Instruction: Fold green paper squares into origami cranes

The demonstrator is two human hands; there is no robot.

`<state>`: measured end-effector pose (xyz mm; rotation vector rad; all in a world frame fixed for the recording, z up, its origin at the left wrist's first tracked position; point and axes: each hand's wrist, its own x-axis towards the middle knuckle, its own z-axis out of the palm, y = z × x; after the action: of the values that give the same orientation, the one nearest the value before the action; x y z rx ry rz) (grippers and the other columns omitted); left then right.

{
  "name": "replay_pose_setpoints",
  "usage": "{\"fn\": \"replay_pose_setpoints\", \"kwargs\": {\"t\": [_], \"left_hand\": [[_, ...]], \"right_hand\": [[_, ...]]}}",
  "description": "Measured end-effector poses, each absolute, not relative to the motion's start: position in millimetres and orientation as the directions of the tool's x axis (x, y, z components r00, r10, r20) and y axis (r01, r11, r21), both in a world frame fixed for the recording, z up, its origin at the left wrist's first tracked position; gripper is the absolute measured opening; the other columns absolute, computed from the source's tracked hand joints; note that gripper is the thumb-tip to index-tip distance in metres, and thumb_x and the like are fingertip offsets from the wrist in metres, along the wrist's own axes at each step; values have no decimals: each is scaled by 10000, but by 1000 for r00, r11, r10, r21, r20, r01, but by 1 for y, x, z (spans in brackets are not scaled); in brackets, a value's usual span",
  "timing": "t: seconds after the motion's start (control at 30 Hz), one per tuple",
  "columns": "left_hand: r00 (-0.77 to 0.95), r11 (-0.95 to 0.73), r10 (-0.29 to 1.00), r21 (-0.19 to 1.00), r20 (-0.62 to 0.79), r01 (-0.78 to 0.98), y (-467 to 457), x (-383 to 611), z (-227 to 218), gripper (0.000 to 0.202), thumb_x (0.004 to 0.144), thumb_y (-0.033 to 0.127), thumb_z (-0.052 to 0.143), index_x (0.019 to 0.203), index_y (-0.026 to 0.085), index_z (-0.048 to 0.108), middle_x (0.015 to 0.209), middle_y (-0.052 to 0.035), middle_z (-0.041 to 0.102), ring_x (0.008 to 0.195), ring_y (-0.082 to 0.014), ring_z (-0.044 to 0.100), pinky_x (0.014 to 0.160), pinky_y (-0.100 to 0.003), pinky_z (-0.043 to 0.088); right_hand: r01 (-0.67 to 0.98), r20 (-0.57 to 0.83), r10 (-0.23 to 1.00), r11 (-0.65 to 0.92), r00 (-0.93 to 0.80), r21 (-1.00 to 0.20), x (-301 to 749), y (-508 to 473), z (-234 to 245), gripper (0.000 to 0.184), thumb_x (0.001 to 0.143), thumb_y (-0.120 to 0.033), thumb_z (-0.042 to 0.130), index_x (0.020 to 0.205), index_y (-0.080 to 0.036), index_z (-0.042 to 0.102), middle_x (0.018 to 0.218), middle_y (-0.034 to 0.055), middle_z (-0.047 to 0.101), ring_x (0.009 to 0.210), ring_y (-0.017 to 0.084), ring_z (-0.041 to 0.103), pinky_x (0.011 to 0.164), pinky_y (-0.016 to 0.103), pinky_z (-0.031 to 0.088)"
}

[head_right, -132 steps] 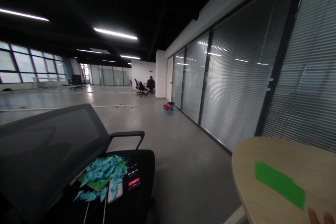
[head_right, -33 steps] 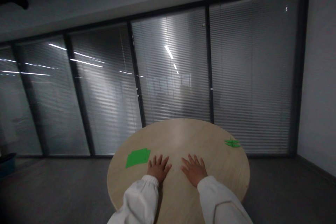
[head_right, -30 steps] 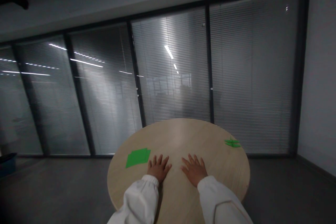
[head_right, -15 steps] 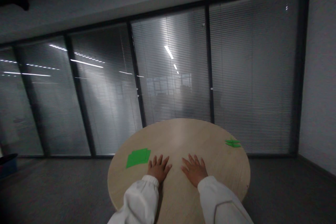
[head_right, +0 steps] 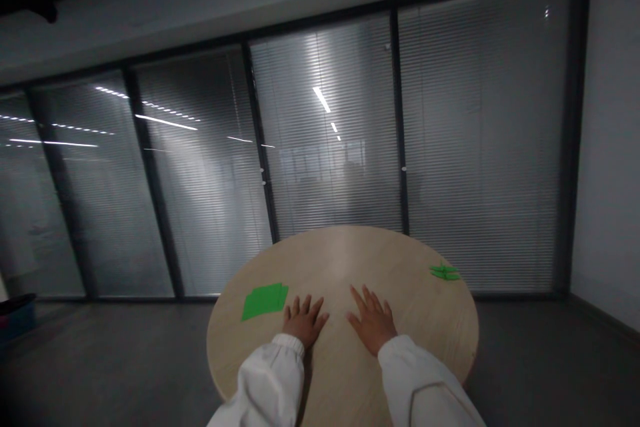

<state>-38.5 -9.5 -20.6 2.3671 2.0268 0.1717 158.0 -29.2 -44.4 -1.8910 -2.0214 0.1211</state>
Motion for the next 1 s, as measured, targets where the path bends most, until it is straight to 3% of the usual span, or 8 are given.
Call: {"fn": "replay_pose_setpoints", "kwargs": {"t": [0.2, 0.37, 0.53, 0.67, 0.83, 1.0], "left_hand": [[140, -161, 969, 89, 204, 983, 0, -44, -19, 555, 870, 568, 230, 1378, 368, 332, 1481, -5, 304, 1373, -296, 180, 1079, -516, 157], [-59, 35, 923, 71, 381, 997, 17, -82, -10, 489, 908, 396, 301, 1359, 240, 409, 1422, -60, 410, 1326, -255, 310, 1080, -405, 218], [-194, 176, 919, 83, 342, 981, 31, -124, -11, 502, 893, 345, 375, 1321, 93, 444, 1385, -132, 448, 1305, -287, 337, 1060, -395, 242], [-199, 172, 945, 125, 257, 977, 31, -130, -13, 406, 867, 313, 441, 1211, 135, 564, 1264, -153, 567, 1216, -287, 462, 1004, -407, 304], [-208, 162, 930, 170, 304, 972, 23, -124, -7, 277, 853, 298, 473, 980, 188, 693, 977, -138, 709, 997, -265, 619, 965, -411, 325], [-198, 98, 883, 245, 426, 965, 20, -123, 2, 360, 908, 298, 365, 982, 137, 678, 884, -156, 713, 899, -258, 643, 929, -402, 352]], "right_hand": [[935, 401, 915, 181, -46, -306, 157, -30, -38, 572, 912, -489, 259, 1434, -330, 87, 1520, 23, 157, 1380, 198, 171, 1101, 467, 132], [925, 425, 903, 208, -57, -318, 159, -28, -42, 573, 913, -440, 273, 1439, -287, 105, 1511, 31, 189, 1373, 182, 196, 1105, 451, 154], [902, 469, 881, 253, -66, -348, 160, -23, -48, 577, 908, -393, 294, 1440, -271, 107, 1500, 46, 225, 1367, 183, 218, 1094, 460, 188], [883, 495, 866, 287, -74, -371, 161, -23, -50, 563, 910, -370, 302, 1436, -274, 127, 1489, 53, 257, 1359, 186, 244, 1088, 472, 205], [847, 580, 808, 378, -105, -374, 164, -23, -50, 543, 919, -333, 294, 1434, -284, 128, 1468, 42, 310, 1350, 178, 266, 1082, 457, 242], [809, 628, 771, 433, -105, -397, 165, -20, -52, 528, 912, -305, 332, 1421, -262, 197, 1433, 57, 373, 1318, 195, 331, 1067, 460, 286]]}}
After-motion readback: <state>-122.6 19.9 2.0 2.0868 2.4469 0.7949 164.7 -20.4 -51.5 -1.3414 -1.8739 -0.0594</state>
